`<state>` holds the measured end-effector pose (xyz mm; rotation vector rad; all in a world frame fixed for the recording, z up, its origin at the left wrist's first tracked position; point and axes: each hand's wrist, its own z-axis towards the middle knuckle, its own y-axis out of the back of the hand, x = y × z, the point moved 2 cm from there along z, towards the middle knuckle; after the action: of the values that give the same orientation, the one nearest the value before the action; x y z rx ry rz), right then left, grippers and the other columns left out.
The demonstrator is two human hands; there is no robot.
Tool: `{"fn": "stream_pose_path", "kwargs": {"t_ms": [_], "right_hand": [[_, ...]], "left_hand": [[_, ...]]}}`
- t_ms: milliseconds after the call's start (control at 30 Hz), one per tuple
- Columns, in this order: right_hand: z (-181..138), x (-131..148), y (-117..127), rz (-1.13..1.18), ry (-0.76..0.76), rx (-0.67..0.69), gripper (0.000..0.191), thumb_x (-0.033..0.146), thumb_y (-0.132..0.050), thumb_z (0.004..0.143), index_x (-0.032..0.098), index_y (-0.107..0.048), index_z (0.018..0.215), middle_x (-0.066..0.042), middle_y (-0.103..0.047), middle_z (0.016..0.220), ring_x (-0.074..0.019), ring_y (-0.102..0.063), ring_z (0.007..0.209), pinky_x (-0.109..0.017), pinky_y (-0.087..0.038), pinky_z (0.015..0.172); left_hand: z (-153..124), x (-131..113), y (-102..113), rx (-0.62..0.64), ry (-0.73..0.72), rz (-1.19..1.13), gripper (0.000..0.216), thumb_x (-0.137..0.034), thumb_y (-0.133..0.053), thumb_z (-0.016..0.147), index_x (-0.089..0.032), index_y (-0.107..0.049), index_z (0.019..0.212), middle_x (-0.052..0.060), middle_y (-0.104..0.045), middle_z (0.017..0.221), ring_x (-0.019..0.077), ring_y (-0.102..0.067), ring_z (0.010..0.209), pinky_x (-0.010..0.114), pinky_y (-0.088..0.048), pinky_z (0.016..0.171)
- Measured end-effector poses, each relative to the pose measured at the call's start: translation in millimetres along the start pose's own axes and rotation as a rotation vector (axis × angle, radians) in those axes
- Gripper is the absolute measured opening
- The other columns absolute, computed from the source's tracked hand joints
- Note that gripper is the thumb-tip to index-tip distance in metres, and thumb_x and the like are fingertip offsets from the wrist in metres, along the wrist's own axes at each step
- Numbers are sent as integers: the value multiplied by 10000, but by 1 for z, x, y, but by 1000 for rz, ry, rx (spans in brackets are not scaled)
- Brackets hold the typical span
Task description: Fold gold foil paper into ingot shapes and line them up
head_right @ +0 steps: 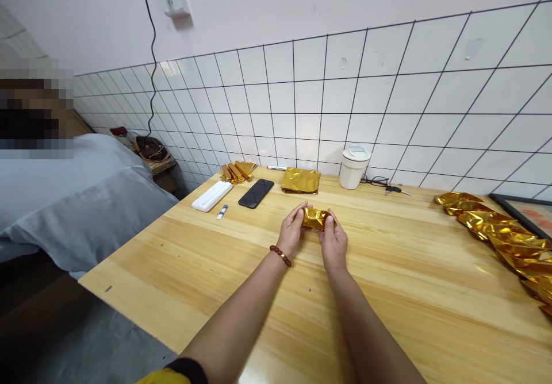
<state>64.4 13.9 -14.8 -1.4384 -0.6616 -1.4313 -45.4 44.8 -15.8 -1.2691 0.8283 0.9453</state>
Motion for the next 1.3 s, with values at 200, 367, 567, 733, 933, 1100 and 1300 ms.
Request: {"fn": "stream_pose_path", "kwargs": {"t_ms": [200,367,567,733,933,1100,1300], "right_hand": [[3,-5,3,47,-1,-30,747,728,-600,785,117,-647,1214,34,-522,615,-88,-397,477,-225,-327,441],[3,-6,3,79,3,-36,696,707,-618,785,137,-660,1183,14,-564,713,-73,-397,483,-222,-327,442],[2,-2,2,81,-1,-27,669,709,-629,775,145,-650,1135,17,-574,703,-77,-399,481,-224,-319,442],[2,4,2,107,10,12,546,678,-648,788,172,-637,992,36,-545,637,-82,-385,474,-224,-296,444],[3,4,3,106,31,25,455,643,-641,820,191,-598,795,37,-528,634,-80,-383,475,-227,-286,443],[5,2,5,101,15,-28,463,651,-641,811,198,-571,747,47,-496,595,-79,-342,451,-233,-255,424],[6,2,6,135,9,-72,476,669,-654,789,205,-551,759,61,-492,561,-75,-329,428,-231,-236,413]], "left_hand": [[-2,-1,-3,12,-5,16,555,-581,-661,825,-199,-694,1227,139,-678,1261,236,-668,1012,277,-563,681],[-5,-5,-5,16,7,2,558,-577,-678,813,-194,-698,1219,139,-675,1265,242,-663,1023,287,-565,694],[-3,-4,-3,-24,12,11,587,-586,-694,795,-182,-690,1221,135,-679,1235,222,-657,980,284,-561,691],[0,-4,-1,-119,67,5,602,-603,-689,788,-123,-697,1150,128,-705,1045,162,-658,744,243,-522,537],[-4,-13,-5,-32,177,-41,736,-670,-666,764,-122,-604,1250,48,-681,776,111,-598,466,211,-438,402],[-9,-15,-6,74,202,-108,1042,-437,-893,607,-150,-384,1469,61,-709,863,123,-640,558,232,-503,504],[-9,-10,-7,129,190,-66,1106,-304,-939,538,-165,-376,1479,55,-711,909,85,-604,558,210,-461,521]]}}
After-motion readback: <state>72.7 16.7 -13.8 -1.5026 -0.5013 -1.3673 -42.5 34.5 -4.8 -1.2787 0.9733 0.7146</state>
